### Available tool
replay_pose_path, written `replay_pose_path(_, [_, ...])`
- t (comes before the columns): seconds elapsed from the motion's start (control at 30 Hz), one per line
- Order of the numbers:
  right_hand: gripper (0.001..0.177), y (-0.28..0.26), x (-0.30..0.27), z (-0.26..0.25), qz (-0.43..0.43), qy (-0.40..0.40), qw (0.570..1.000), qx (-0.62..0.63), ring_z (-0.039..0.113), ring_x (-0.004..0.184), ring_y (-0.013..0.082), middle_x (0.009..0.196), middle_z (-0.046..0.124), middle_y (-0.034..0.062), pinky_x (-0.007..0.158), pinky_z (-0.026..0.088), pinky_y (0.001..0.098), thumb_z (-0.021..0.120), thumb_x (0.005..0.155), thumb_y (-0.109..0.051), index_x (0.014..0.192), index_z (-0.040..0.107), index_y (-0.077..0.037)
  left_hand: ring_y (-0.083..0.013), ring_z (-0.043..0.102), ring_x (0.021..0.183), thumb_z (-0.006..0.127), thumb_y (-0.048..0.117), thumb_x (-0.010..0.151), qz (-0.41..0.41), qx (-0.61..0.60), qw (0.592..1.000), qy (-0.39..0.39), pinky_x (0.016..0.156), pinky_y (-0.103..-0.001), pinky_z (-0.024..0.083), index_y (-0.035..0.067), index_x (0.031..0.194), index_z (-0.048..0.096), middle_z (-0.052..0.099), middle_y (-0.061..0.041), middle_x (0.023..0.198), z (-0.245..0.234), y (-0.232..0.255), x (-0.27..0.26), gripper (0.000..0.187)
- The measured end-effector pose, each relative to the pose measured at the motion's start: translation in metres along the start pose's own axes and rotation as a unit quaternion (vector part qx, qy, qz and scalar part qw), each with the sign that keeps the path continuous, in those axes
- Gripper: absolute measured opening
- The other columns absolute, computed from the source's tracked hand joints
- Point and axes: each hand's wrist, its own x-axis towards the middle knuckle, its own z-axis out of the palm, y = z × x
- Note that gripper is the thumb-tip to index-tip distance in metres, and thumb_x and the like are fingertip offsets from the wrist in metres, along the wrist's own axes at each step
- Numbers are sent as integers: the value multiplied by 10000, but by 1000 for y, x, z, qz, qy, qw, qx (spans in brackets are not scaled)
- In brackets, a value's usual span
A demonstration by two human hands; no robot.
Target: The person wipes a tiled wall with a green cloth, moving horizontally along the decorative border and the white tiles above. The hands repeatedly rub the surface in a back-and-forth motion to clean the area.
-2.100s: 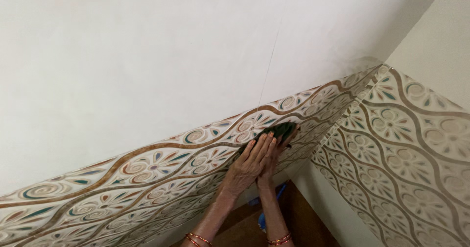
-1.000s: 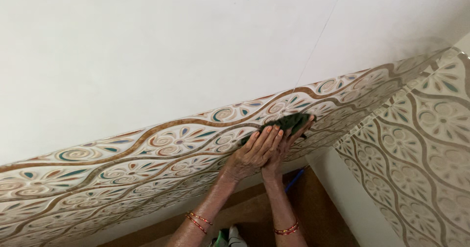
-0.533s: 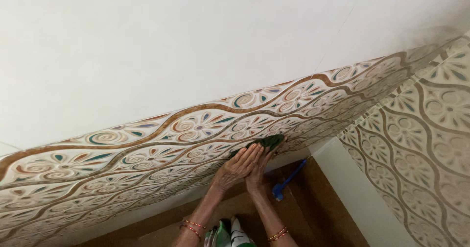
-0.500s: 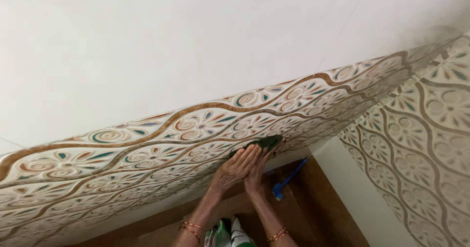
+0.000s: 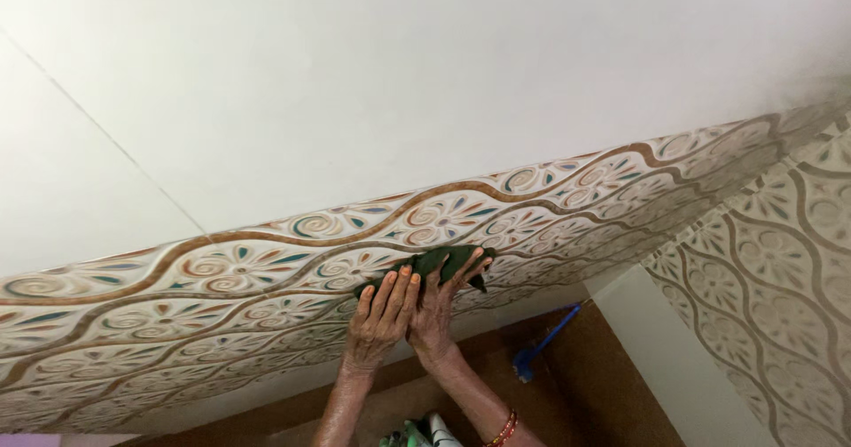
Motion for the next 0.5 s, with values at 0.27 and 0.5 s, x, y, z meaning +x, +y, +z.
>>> replay_pose_path(0.27, [758, -86, 71, -19, -28, -3, 999, -30, -231, 1579, 527, 1724, -210, 230, 1248, -61, 778, 406, 1107, -524, 1697, 10, -260, -200, 398, 1500, 631, 223, 1091, -74, 16, 995, 61, 1302, -449, 243, 170, 1542, 498, 506, -7, 1586, -42, -57, 52, 474])
replay_pose_path(0.5, [764, -169, 87, 14, -127, -33, 990, -55, -272, 1534, 515, 1700, -229, 220, 1187, -122, 793, 509, 1079, -534, 1680, 89, -318, -289, 373, 1520, 663, 170, 1062, -193, 26, 978, 75, 1274, -488, 308, 52, 1494, 514, 506, -158, 1555, -79, -131, 31, 472])
